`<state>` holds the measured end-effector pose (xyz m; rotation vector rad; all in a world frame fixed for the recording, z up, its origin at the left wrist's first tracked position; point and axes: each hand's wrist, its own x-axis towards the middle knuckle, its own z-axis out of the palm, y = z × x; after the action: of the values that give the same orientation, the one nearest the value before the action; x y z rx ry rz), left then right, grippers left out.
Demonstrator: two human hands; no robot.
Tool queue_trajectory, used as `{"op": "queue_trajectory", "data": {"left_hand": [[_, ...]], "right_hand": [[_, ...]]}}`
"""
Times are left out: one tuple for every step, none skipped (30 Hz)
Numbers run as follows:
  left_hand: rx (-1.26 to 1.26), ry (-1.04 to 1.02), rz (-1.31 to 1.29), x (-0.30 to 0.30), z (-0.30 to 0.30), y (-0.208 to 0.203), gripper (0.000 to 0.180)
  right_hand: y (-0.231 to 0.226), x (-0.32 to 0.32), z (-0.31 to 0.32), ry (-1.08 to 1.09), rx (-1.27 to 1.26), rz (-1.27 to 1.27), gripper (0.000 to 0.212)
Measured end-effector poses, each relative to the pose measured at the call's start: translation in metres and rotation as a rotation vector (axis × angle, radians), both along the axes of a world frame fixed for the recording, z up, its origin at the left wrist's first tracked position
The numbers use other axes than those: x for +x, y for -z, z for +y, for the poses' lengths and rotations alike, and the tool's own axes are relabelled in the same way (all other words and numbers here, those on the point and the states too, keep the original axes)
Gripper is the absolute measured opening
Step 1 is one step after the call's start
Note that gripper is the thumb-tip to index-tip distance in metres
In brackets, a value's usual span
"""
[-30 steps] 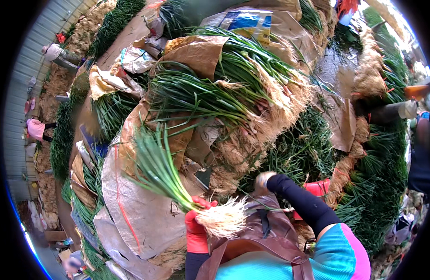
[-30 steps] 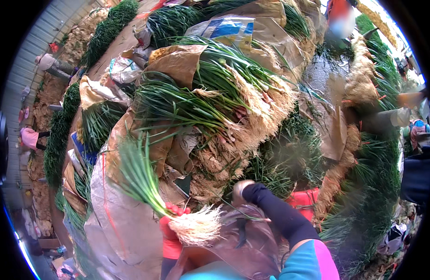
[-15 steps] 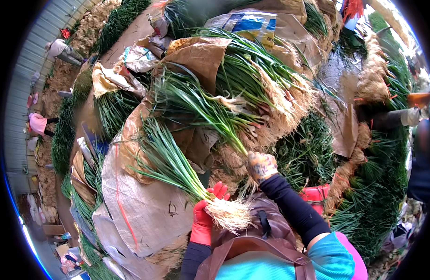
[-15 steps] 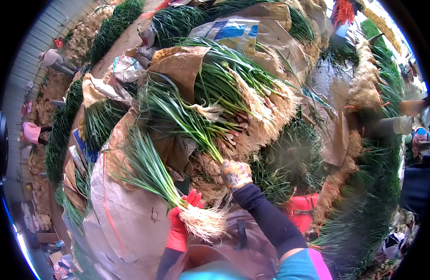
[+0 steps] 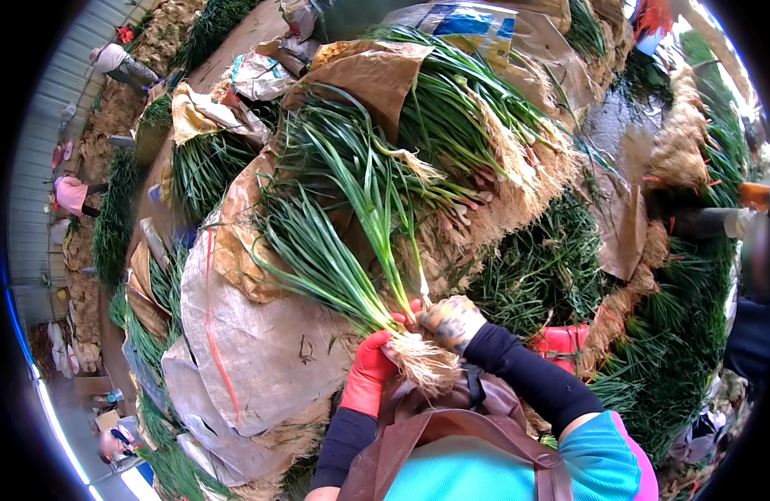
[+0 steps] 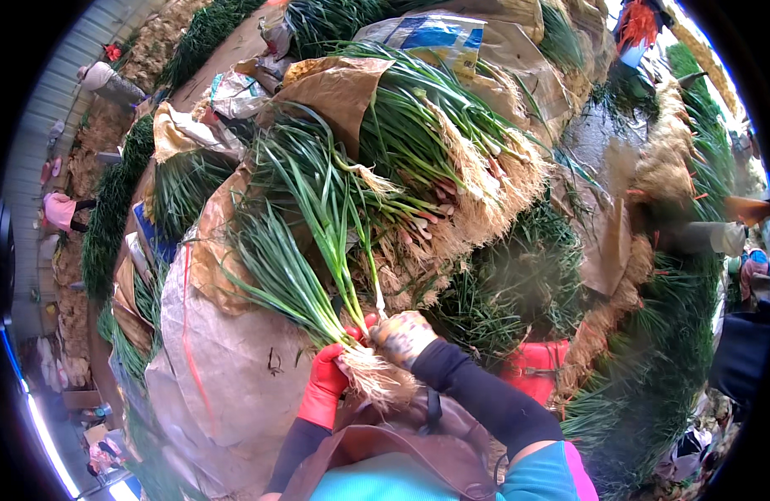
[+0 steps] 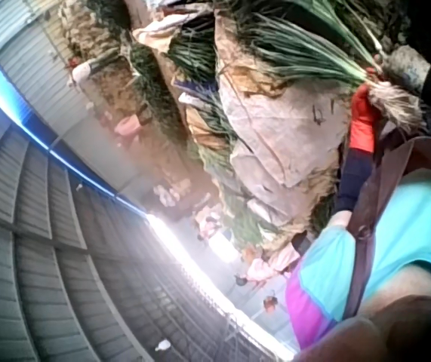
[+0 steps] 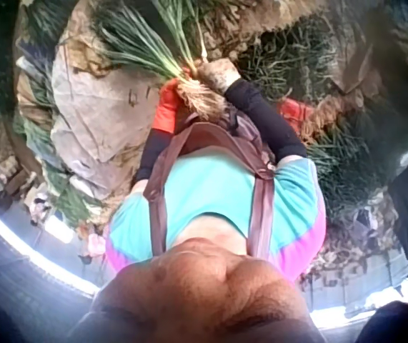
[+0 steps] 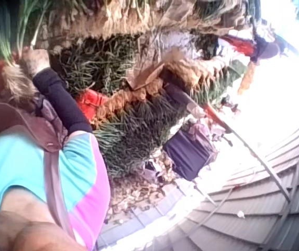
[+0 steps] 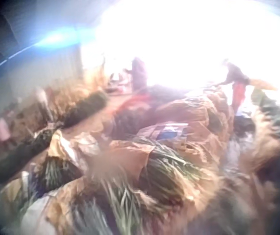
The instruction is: The person ties bunches of green onions with red bands, sorts through loose onions to create new bundles, and places processed bunches onto a conveyor or table.
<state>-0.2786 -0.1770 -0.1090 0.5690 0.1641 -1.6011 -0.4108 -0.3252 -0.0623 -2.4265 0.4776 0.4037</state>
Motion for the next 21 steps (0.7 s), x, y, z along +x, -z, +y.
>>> {"op": "queue_trajectory", "data": {"left_hand": [[0.032,0.004,-0.037,0.001,0.001,0.003,0.041],[0.034,0.000,-0.068,0.001,0.004,0.004,0.042],[0.034,-0.002,-0.098,0.000,0.003,0.002,0.043],[0.033,-0.004,-0.129,0.000,0.002,-0.002,0.044],[0.030,0.010,-0.108,0.002,0.004,-0.009,0.046],[0.018,0.014,-0.102,0.003,0.006,-0.010,0.046],[0.002,0.017,-0.099,0.004,0.007,-0.009,0.046],[-0.013,0.020,-0.096,0.005,0.008,-0.007,0.046],[-0.033,0.013,-0.078,0.007,0.010,-0.005,0.046],[0.021,-0.040,-0.088,0.005,0.012,-0.005,0.046],[0.074,-0.093,-0.097,0.000,0.013,-0.005,0.047],[0.119,-0.137,-0.102,-0.004,0.010,-0.007,0.047],[0.109,-0.121,-0.064,-0.003,0.011,-0.009,0.047],[0.107,-0.116,-0.068,-0.002,0.012,-0.010,0.046],[0.103,-0.108,-0.067,0.000,0.015,-0.010,0.046],[0.098,-0.102,-0.066,0.000,0.017,-0.009,0.045],[0.062,-0.091,-0.048,0.003,0.019,-0.005,0.046],[0.045,-0.088,-0.038,0.002,0.017,-0.004,0.046],[0.032,-0.089,-0.036,0.002,0.016,-0.003,0.046],[0.019,-0.090,-0.034,0.001,0.015,-0.003,0.047],[0.049,-0.097,-0.026,0.001,0.016,-0.004,0.049]], "right_hand": [[-0.004,0.006,0.007,0.020,-0.019,0.050,0.015],[-0.009,0.009,0.009,0.012,0.043,0.080,0.017],[-0.007,0.005,0.010,0.041,0.119,-0.008,0.020],[-0.003,0.000,0.010,0.069,0.195,-0.096,0.023],[0.009,-0.004,0.012,0.100,0.311,-0.162,0.024],[0.026,-0.007,0.016,0.133,0.427,-0.226,0.026],[0.031,-0.008,0.016,0.165,0.541,-0.292,0.028],[0.033,-0.010,0.017,0.177,0.549,-0.296,0.030],[0.031,-0.009,0.017,0.186,0.561,-0.302,0.033],[0.028,-0.007,0.016,0.197,0.573,-0.308,0.035],[0.021,-0.011,0.015,0.293,0.642,-0.238,0.036],[0.040,-0.025,0.023,0.434,0.612,-0.432,0.035],[0.044,-0.036,0.027,0.485,0.527,-0.328,0.034],[0.047,-0.047,0.029,0.535,0.440,-0.224,0.033],[0.050,-0.061,0.031,0.462,0.352,-0.075,0.031],[0.053,-0.076,0.032,0.386,0.263,0.075,0.028],[0.067,-0.093,0.033,0.249,0.211,0.340,0.027],[0.082,-0.111,0.034,0.115,0.154,0.603,0.026],[0.079,-0.121,0.038,0.123,0.021,0.580,0.031],[0.086,-0.117,0.031,0.109,0.026,0.626,0.031],[0.080,-0.102,0.022,0.092,0.034,0.670,0.031]]}}
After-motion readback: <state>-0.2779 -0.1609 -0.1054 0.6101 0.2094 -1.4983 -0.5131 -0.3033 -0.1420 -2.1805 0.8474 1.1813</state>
